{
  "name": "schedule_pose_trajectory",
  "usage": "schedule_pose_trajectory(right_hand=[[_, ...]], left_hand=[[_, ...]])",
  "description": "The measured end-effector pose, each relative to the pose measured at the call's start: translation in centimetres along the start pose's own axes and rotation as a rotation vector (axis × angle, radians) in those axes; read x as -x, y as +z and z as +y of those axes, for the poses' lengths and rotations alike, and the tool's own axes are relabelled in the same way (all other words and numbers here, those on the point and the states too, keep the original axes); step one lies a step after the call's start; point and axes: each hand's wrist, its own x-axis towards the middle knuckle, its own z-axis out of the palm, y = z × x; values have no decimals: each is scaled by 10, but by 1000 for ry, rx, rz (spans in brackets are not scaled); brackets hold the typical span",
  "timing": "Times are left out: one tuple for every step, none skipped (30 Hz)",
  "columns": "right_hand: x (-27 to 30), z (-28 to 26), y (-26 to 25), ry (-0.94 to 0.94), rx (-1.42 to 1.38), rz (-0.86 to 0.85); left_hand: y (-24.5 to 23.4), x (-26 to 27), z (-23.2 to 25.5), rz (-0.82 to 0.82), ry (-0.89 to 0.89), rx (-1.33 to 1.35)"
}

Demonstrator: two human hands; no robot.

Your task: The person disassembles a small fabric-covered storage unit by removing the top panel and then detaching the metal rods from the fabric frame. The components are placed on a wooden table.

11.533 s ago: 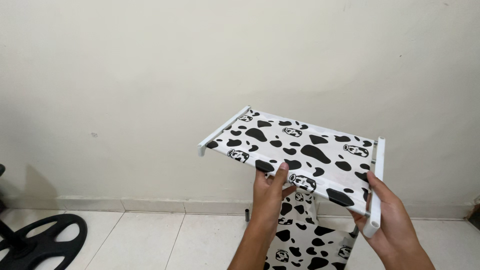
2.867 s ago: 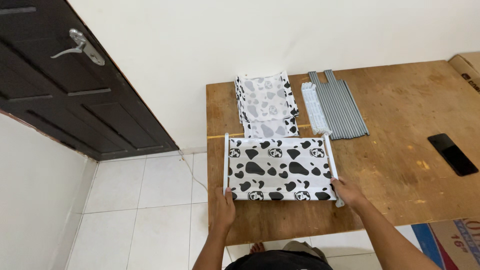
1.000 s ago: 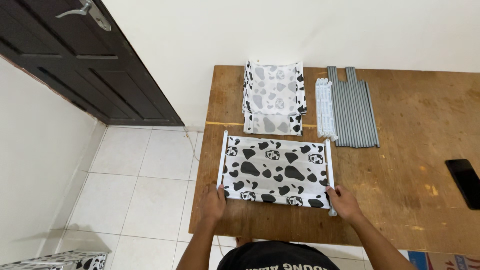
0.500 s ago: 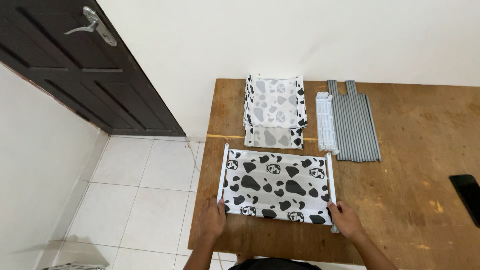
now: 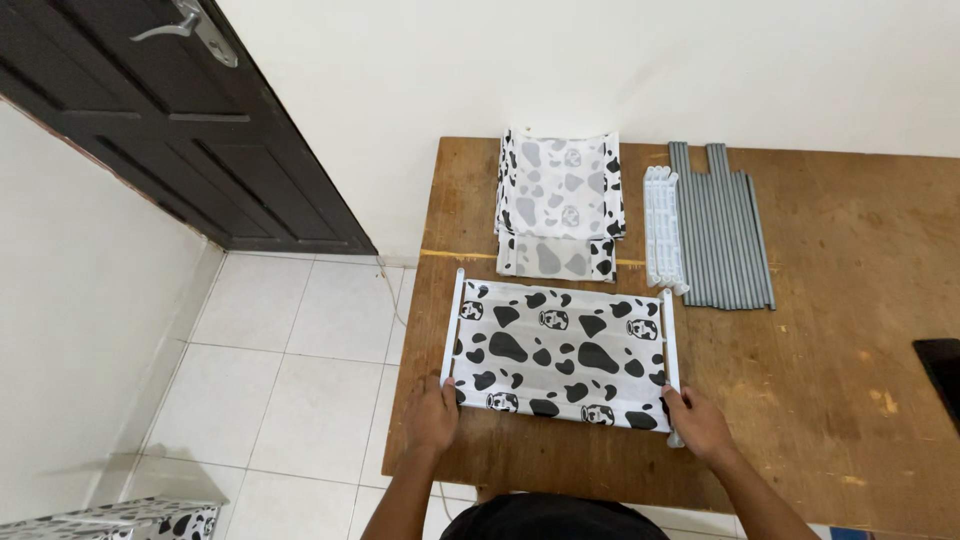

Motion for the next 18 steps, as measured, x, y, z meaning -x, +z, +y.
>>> schedule_pose_trajectory(right_hand=[[2, -1, 0, 8, 6, 0], [4, -1, -1, 15, 11, -1], [4, -3, -1, 36, -28, -19], [5, -5, -1, 57, -67, -36], [6, -7, -2, 77, -107, -53], [6, -9, -3, 66, -74, -45], [8, -10, -3, 57, -42, -37], [9, -10, -3, 48, -9, -30], [8, -12, -5, 48, 5, -28], [7, -14, -6, 47, 20, -26], [8, -13, -6, 48, 34, -26], [8, -13, -6, 60, 43, -30], [8, -13, -5, 73, 50, -34], [9, -13, -4, 86, 57, -39], [6, -13, -5, 74, 65, -37], [5, -13, -5, 62, 72, -36], [5, -12, -4, 53, 80, -35], [5, -10, -4, 56, 71, -32]], left_hand=[[0, 2, 0, 10, 5, 1], [-1, 3, 0, 20, 9, 2], [-1, 2, 1, 31, 17, 3], [-2, 2, 1, 18, 9, 4], [-3, 1, 2, 6, 1, 4], [-4, 1, 2, -6, -6, 5], [-4, 2, 2, -14, -9, -5], [-5, 3, 2, -23, -13, -16], [-6, 2, 3, -27, -13, -24], [-6, 0, 4, -41, -21, -14], [-6, 1, 4, -56, -30, -4], [-6, 2, 5, -71, -40, 5], [-7, 3, 5, -57, -29, 7], [-8, 3, 5, -42, -18, 9], [-9, 2, 6, -24, -7, 13], [-10, 1, 7, -23, -5, 17], [-10, 2, 7, -25, -5, 20], [-10, 4, 7, -28, -4, 23]])
